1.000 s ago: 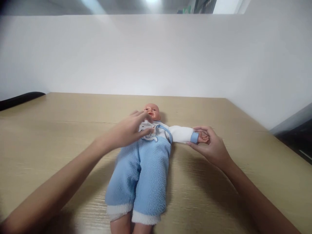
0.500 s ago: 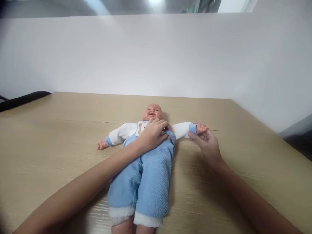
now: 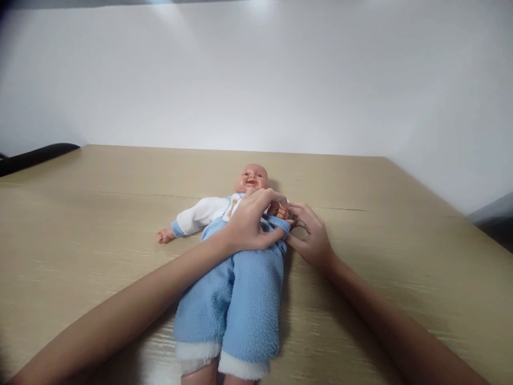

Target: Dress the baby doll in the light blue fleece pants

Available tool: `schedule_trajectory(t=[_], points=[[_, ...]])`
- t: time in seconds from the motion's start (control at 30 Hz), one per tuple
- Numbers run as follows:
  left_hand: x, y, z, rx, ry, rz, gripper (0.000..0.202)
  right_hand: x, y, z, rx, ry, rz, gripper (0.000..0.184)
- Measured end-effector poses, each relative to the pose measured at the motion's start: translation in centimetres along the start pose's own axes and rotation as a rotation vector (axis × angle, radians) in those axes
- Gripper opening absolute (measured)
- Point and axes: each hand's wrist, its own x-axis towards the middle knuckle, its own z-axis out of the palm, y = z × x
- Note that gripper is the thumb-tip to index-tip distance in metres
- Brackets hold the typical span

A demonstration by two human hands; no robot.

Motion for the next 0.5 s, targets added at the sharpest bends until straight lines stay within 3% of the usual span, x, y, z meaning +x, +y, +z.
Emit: schedule_trajectory(t=[0.17,0.27,0.5], points=[[0.4,-0.1,0.0,-0.144,0.080,-0.076,0.015,0.0,-0.6,-0.5,-0.091,-0.082,-0.128,0.036],[0.7,-0.4,0.1,-0.270,0.111,-0.224,0.009,-0.2,-1.0,-0.4,-0.092,-0.117,-0.138,0.038],[1.7,-1.3,0.3,-0.340,-0.010,-0.544,0.005,-0.4,-1.7,0.7,-0.124,-0.032,-0.114,0.018]])
